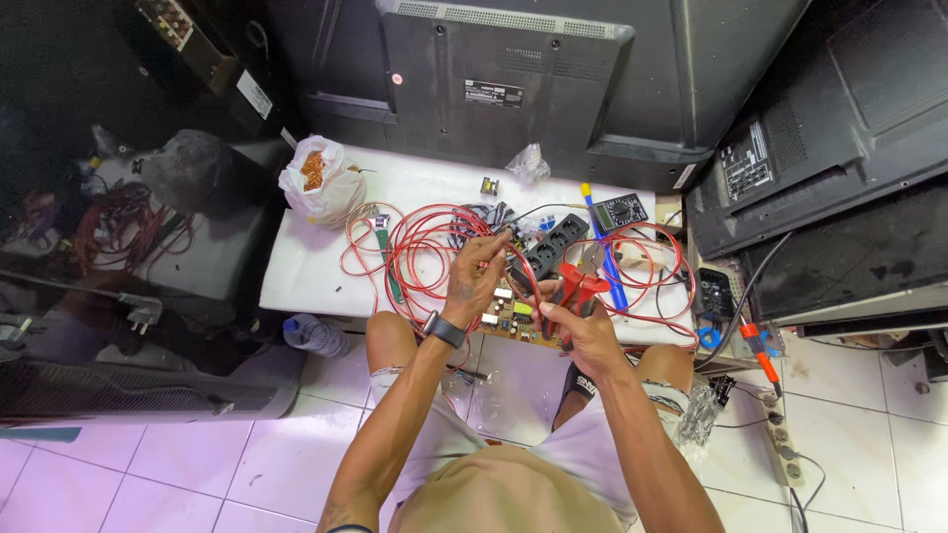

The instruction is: The person sits on the floor and uses a multimeter to test points on a circuit board. The person repeatedly touches the probes to different components on the board while seated.

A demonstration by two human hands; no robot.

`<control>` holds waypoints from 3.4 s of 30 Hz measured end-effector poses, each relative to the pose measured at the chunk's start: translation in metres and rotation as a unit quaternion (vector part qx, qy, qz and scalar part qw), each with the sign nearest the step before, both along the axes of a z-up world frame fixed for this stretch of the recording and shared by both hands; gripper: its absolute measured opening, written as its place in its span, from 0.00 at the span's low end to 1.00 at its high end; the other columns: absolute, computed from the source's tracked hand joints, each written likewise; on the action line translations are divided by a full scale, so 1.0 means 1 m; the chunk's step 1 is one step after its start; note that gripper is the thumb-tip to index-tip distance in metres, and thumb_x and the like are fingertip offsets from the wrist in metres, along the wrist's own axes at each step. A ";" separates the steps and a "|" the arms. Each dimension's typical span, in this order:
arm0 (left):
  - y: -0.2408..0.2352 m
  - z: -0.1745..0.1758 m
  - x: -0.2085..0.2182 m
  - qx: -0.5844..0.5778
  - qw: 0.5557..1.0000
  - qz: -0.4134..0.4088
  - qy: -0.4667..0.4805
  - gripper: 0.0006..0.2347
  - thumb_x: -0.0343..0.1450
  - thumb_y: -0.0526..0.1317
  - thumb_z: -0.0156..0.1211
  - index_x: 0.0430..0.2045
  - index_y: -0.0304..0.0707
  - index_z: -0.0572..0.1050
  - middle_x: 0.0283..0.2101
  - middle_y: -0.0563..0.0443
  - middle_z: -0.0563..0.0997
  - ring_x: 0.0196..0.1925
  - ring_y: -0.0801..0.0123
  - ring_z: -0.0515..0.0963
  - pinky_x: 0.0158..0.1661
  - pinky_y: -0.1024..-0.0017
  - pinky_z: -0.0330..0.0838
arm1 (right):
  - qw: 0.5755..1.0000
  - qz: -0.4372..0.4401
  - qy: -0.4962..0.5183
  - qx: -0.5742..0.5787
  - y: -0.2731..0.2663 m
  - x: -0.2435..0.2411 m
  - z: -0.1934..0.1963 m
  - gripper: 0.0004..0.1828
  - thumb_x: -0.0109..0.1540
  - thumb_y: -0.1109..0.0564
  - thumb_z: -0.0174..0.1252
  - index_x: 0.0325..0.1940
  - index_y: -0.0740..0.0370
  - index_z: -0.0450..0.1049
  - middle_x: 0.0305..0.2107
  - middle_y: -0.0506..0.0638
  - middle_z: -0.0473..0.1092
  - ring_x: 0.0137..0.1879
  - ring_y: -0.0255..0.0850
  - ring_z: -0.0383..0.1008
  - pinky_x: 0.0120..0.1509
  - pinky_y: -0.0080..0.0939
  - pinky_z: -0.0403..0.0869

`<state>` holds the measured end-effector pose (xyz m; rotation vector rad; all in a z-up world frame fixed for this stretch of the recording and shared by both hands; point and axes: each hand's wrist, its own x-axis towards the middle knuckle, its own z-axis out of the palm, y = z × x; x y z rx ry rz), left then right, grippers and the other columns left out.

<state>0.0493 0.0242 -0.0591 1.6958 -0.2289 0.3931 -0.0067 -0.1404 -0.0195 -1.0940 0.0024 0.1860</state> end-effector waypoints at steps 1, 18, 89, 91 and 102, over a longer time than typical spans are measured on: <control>-0.003 0.005 -0.004 0.000 1.000 -0.001 -0.002 0.12 0.67 0.32 0.50 0.43 0.44 0.74 0.36 0.42 0.74 0.32 0.64 0.75 0.29 0.74 0.74 | 1.000 -0.001 -0.002 0.000 0.000 0.000 0.003 0.17 0.50 0.66 0.58 0.41 0.73 0.68 0.27 0.61 0.70 0.29 0.45 0.73 0.31 0.42 0.76; -0.032 0.051 -0.063 0.000 0.998 -0.030 -0.055 0.04 0.62 0.36 0.62 0.24 0.35 0.76 0.21 0.51 0.75 0.22 0.76 0.76 0.15 0.86 0.67 | 0.985 -0.120 -0.072 -0.100 -0.005 0.001 -0.005 0.17 0.52 0.63 0.60 0.44 0.67 0.68 0.30 0.54 0.71 0.33 0.38 0.74 0.38 0.33 0.75; -0.060 0.060 -0.060 -0.009 0.998 -0.058 0.002 0.05 0.66 0.38 0.55 0.23 0.36 0.73 0.18 0.50 0.75 0.22 0.74 0.74 0.18 0.82 0.66 | 0.809 -0.138 -0.130 -0.557 -0.025 -0.060 0.027 0.27 0.59 0.47 0.46 0.61 0.56 0.58 0.38 0.64 0.69 0.47 0.58 0.68 0.50 0.54 0.66; -0.062 0.059 -0.061 -0.002 0.998 -0.056 -0.001 0.05 0.66 0.38 0.55 0.23 0.36 0.73 0.19 0.49 0.76 0.22 0.74 0.74 0.18 0.82 0.66 | 0.804 -0.139 -0.133 -0.562 -0.028 -0.061 0.022 0.27 0.59 0.47 0.47 0.61 0.56 0.58 0.38 0.63 0.69 0.47 0.58 0.68 0.50 0.55 0.66; -0.057 0.067 -0.072 0.095 0.993 -0.046 -0.045 0.05 0.68 0.37 0.50 0.22 0.38 0.72 0.21 0.48 0.74 0.25 0.64 0.75 0.21 0.76 0.70 | 0.782 -0.143 -0.169 -0.582 -0.032 -0.064 0.021 0.27 0.58 0.52 0.47 0.62 0.57 0.57 0.34 0.63 0.70 0.44 0.58 0.69 0.48 0.53 0.67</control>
